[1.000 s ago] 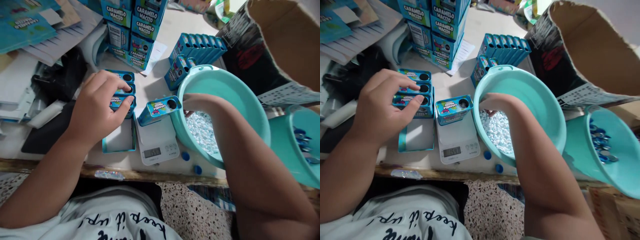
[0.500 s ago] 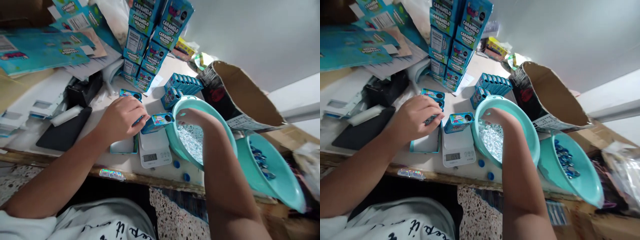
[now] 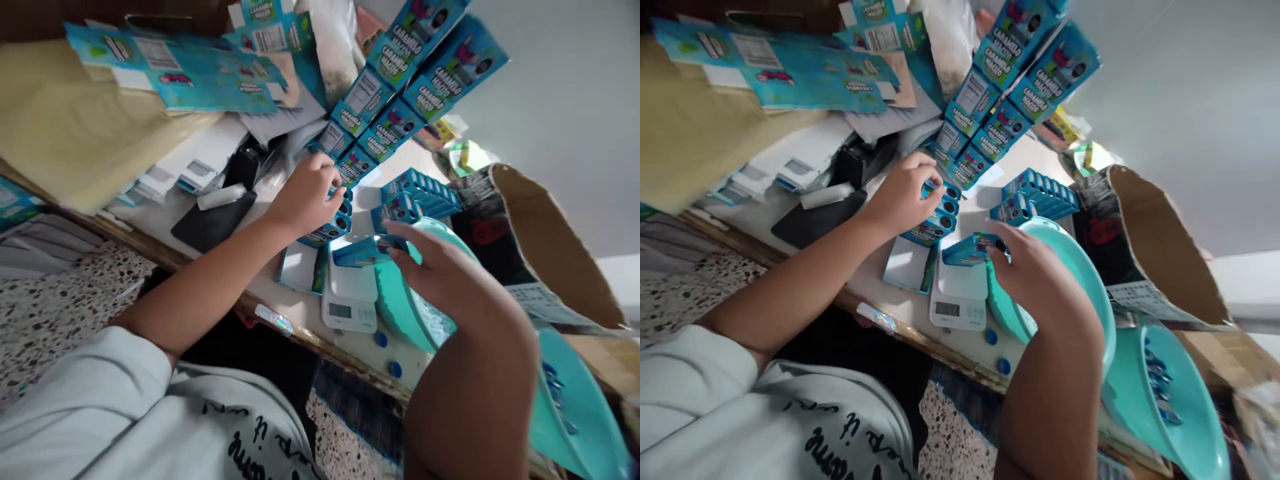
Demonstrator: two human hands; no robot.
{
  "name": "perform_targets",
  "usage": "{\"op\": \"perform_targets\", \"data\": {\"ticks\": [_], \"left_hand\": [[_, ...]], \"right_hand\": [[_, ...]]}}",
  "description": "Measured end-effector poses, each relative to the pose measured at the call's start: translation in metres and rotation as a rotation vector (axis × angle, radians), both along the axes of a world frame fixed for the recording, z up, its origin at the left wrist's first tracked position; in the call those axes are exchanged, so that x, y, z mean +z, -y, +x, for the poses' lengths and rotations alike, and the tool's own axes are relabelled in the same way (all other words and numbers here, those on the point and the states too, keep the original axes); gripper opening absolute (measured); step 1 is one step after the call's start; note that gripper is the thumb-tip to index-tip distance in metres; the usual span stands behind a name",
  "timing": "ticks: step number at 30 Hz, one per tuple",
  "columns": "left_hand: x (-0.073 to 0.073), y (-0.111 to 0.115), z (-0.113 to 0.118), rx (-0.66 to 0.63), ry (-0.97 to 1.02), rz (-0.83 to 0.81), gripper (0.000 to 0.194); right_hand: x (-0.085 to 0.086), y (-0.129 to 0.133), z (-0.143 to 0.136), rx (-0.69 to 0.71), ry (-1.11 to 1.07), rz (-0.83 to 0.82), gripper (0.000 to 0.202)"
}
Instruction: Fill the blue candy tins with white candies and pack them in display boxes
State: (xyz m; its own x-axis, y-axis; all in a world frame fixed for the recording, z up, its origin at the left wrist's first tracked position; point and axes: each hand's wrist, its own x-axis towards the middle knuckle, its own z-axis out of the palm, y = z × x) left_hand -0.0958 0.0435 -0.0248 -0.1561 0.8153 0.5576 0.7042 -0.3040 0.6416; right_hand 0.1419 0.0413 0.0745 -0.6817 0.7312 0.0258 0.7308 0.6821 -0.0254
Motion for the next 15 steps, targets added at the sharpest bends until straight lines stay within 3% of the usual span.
{"op": "perform_targets", "data": {"ticks": [6, 10, 15], "left_hand": [[0.007, 0.007, 0.001, 0.017, 0.02, -0.041, 0.006], [0.012, 0.011, 0.001, 0.015, 0.006, -0.155, 0.01], [0.016, 0.012, -0.003, 0.018, 0.017, -0.225, 0.013]], "right_hand": [[-0.003, 0.01, 0.008, 0.046, -0.002, -0.058, 0.063], [-0.004, 0.015, 0.003, -0.017, 0.037, 0.024, 0.047], [0.017, 0.035, -0.017, 0.027, 0.013, 0.028, 0.039]]}}
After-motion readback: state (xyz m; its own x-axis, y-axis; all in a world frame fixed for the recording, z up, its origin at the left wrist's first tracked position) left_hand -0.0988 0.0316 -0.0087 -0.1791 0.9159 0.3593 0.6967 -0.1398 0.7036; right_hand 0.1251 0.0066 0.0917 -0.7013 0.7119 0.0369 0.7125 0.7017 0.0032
